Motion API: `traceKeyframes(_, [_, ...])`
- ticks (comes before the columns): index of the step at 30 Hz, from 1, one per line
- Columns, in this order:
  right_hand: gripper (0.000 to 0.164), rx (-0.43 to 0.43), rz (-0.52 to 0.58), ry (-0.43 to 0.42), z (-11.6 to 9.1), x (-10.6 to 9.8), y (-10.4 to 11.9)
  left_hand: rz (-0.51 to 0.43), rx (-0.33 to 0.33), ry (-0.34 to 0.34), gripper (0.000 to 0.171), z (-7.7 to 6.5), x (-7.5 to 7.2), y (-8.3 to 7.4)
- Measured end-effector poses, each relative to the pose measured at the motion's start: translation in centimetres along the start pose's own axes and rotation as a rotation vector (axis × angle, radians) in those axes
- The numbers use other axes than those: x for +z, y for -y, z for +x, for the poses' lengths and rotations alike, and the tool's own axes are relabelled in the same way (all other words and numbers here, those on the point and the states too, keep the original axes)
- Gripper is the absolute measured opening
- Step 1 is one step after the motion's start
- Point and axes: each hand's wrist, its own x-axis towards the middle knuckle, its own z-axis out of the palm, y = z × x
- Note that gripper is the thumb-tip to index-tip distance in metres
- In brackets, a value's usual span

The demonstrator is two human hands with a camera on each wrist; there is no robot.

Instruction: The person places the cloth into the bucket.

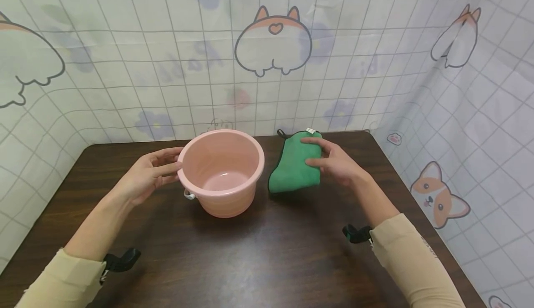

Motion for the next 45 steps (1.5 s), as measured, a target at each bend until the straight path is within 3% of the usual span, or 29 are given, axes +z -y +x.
traceKeyframes(19, [0.054,-0.157,0.186,-0.035,0.0,1.9,4.3,-0.062,-0.017,-0.013,0.056,0.3,0.2,0.2])
traceKeyframes(26, [0.052,-0.201,0.204,-0.072,0.1,2.5,5.6,-0.079,-0.017,-0.014,0.056,0.3,0.2,0.3])
traceKeyframes(45, [0.050,-0.359,0.270,-0.044,-0.2,3.6,9.3,-0.054,-0.031,-0.022,0.057,0.3,0.1,0.4])
